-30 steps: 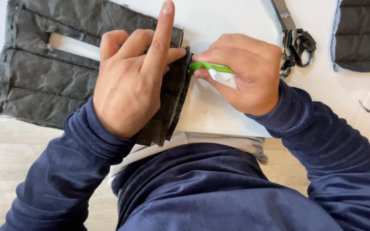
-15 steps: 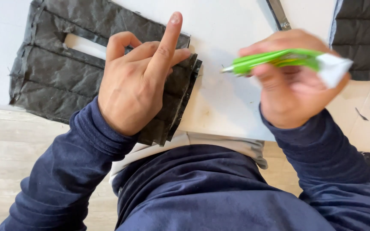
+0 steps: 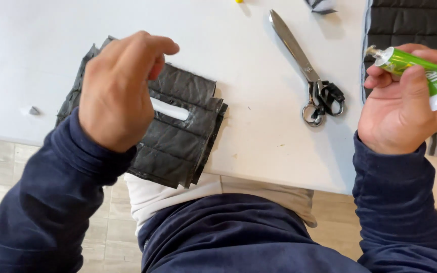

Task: Applying glue to the edges of a quilted fabric piece and then cutting it into shape using large scissors.

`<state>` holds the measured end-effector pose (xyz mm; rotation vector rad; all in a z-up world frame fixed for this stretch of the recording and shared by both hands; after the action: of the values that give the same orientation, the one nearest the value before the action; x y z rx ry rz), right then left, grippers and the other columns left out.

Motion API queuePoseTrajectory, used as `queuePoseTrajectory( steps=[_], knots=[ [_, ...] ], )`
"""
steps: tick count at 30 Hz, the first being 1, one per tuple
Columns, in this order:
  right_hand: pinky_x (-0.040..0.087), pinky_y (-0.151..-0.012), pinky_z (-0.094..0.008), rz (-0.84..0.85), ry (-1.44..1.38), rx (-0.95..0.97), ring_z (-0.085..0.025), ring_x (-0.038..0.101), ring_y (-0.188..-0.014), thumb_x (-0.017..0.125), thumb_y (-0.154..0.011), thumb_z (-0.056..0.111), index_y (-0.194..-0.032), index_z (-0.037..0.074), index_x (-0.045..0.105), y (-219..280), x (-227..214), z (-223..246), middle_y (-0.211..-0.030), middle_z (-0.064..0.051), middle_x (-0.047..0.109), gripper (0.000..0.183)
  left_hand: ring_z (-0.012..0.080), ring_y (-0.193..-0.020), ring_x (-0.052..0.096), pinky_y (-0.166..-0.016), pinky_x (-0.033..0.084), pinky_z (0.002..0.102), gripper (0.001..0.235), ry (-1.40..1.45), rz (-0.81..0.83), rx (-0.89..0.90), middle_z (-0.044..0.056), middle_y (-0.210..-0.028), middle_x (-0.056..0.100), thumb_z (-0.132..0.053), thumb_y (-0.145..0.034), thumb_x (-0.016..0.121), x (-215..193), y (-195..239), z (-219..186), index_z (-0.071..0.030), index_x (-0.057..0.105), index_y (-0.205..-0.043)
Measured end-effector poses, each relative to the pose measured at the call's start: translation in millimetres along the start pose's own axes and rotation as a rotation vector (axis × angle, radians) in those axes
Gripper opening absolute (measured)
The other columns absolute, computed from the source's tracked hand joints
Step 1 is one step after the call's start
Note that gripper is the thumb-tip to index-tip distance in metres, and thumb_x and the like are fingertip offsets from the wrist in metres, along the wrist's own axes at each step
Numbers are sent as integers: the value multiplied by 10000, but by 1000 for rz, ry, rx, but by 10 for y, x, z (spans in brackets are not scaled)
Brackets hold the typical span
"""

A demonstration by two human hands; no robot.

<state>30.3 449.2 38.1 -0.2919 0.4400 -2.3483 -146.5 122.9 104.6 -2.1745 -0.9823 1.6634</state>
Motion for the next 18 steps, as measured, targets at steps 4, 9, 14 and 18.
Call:
queuePoseTrajectory(
  steps=[4, 9, 14, 18],
  knots=[
    [512, -652, -345, -72, -62, 90, -329, 666, -826, 763, -994, 279, -1157, 84, 592, 23, -44, -103, -1127, -201, 627, 306, 232, -746, 562, -712, 482, 339, 255, 330, 49, -237, 130, -847, 549, 148, -1083, 360, 7, -231, 318, 130, 573, -1222],
    [565, -648, -339, 6, -79, 136, -347, 717, -822, 709, -1017, 208, -1155, 48, 597, 103, 92, -18, -1105, -246, 652, 239, 241, -819, 688, -793, 576, 297, 217, 601, 86, -327, 208, -957, 653, 256, -1029, 544, 290, -444, 360, 123, 566, -1199],
    [590, -667, -316, 67, -241, 257, -344, 756, -869, 645, -973, 158, -1128, 51, 647, 119, 211, -103, -1092, -204, 693, 188, 289, -785, 616, -715, 544, 338, 384, 521, 102, -69, 241, -968, 635, 315, -803, 406, 382, -631, 148, 128, 699, -967],
    [623, -651, -327, 48, -304, 302, -361, 747, -817, 657, -942, 154, -1106, 18, 661, 132, 265, -178, -1067, -208, 706, 213, 183, -662, 512, -663, 421, 321, 283, 419, 192, -66, 91, -743, 559, 192, -919, 457, 798, -766, 391, 40, 693, -962]
  ],
)
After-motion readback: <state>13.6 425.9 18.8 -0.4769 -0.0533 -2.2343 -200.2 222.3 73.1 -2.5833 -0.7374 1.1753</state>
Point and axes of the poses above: each hand's wrist, its own y-axis away from the middle knuckle, its own x-axis out of the palm, z = x × y, the point moved 9 cm from there along -y, towards the middle knuckle
